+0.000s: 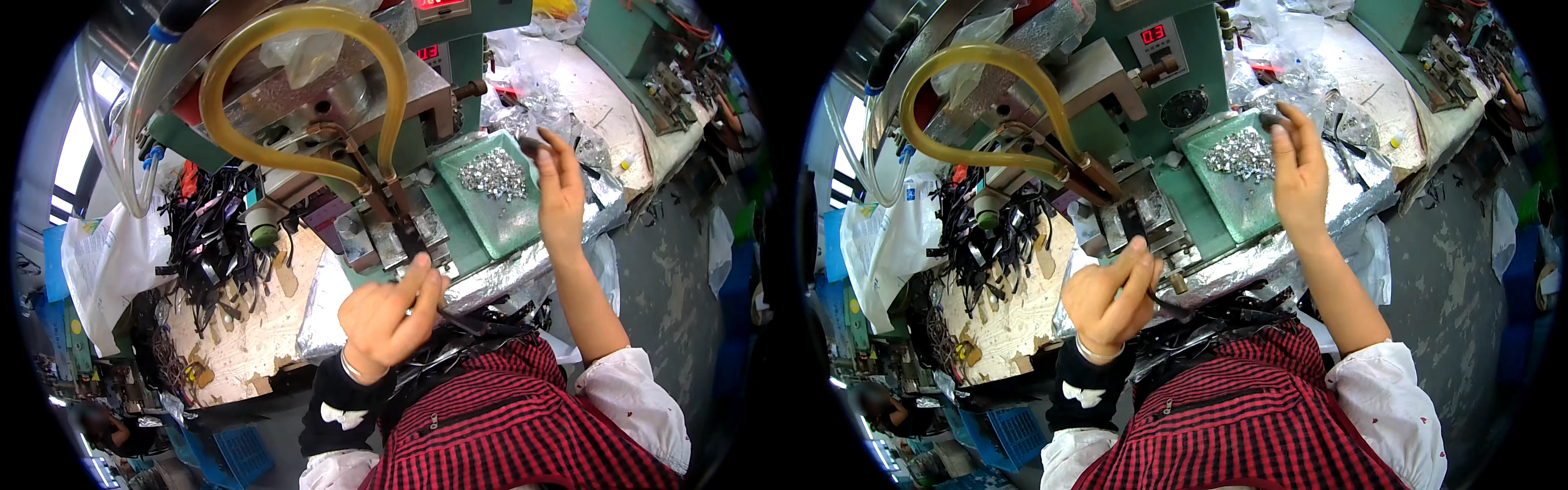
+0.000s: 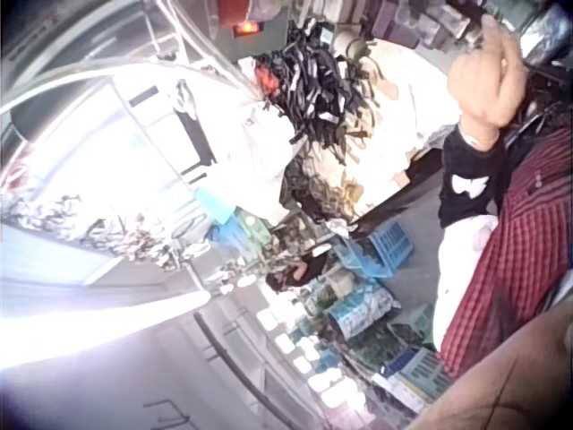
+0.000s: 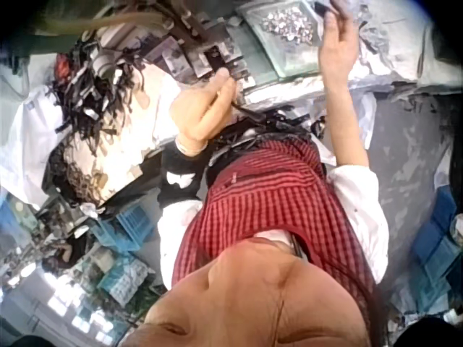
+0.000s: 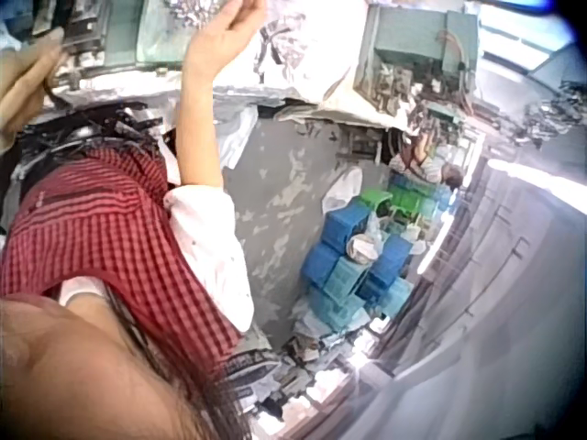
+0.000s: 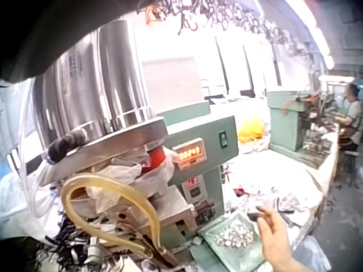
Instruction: The person repeatedly picks black shoelaces and small metal aglets from a tray, inserts the aglets into the lace ends, and uses a green press machine to crimp them. The finished laces are placed into a white bag on the right side of the workspace.
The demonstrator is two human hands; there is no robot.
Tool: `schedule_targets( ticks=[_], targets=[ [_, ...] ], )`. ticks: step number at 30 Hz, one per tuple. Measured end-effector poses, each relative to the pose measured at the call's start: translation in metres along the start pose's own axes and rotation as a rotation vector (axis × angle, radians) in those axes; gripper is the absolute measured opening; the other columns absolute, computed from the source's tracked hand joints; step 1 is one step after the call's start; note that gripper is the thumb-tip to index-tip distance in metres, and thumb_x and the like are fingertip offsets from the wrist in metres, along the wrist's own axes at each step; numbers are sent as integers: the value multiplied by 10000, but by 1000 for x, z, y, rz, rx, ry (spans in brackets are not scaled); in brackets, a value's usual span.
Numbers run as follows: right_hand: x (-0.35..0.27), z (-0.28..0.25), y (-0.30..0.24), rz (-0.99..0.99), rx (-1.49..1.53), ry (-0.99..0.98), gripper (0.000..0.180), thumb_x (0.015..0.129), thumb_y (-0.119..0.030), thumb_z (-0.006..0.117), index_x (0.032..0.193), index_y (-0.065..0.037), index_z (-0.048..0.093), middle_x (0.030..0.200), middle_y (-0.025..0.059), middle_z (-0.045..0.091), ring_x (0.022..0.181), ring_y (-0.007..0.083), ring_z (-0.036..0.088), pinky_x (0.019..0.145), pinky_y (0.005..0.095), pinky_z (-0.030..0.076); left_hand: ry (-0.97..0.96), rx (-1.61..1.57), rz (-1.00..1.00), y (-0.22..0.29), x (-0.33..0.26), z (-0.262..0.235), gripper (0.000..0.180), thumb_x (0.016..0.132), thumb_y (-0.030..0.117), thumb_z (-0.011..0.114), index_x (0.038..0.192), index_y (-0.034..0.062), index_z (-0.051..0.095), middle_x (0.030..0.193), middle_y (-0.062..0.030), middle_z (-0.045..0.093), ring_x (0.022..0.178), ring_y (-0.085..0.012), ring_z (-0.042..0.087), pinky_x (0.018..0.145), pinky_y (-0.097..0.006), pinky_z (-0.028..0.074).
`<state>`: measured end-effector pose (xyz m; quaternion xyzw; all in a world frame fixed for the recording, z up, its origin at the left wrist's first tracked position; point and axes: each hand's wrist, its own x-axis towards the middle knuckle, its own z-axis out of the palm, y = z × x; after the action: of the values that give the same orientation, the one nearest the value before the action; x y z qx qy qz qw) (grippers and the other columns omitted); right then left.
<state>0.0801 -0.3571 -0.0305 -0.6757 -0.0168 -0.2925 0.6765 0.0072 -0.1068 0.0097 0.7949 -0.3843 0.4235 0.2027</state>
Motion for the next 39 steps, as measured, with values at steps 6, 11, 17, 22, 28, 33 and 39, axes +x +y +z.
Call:
schedule_targets(
  ticks=[6,11,17,22,28,33,39],
  targets=[
    [6,-22,8,-29,-149,89,346,1046,-153,536,1378,-53,536,1195,87,653,1054,144,607,913,287,477,-17,-25,73,1,-6,4,327,709,24,854,998,52,703,1035,-149,739,501,-128,510,441,-260,345],
    [-3,-38,40,23,-465,-88,248,929,-145,668,1166,-70,675,1035,105,705,961,213,676,841,316,512,31,-48,137,-12,-1,14,222,732,59,844,906,69,706,993,-127,746,488,-84,478,429,-230,317],
    [-38,-26,12,-105,-916,-292,127,772,-113,742,870,-47,696,884,126,635,912,325,622,821,427,500,36,-91,-42,2,-8,4,226,726,44,826,930,66,733,1023,-118,750,545,-117,597,464,-248,414],
    [-35,-13,36,-228,-1042,-306,116,755,-91,733,805,-28,648,853,124,609,873,350,609,800,455,491,-68,-102,-122,-10,-33,-52,330,666,54,842,983,47,748,949,-114,756,596,-170,641,532,-279,491],
    [-39,-9,28,-24,-751,-288,95,868,-4,671,936,1,606,811,82,678,752,151,654,728,294,513,-236,407,-567,-208,-101,-48,266,765,149,763,1014,68,719,1170,-117,674,1031,-320,610,876,-413,501],
    [-42,12,27,0,-662,-276,128,868,41,642,991,3,635,829,38,645,755,105,589,741,257,491,-677,582,-721,-295,-123,0,538,624,494,835,1092,241,753,1341,-99,582,1277,-397,461,1108,-674,257],
    [-42,-18,28,41,-610,-166,131,922,18,637,1041,13,692,923,43,697,840,118,623,791,259,490,-536,459,-530,-259,-171,-29,188,873,287,711,983,137,737,1317,-87,611,1163,-468,509,1022,-550,403]
  ],
)
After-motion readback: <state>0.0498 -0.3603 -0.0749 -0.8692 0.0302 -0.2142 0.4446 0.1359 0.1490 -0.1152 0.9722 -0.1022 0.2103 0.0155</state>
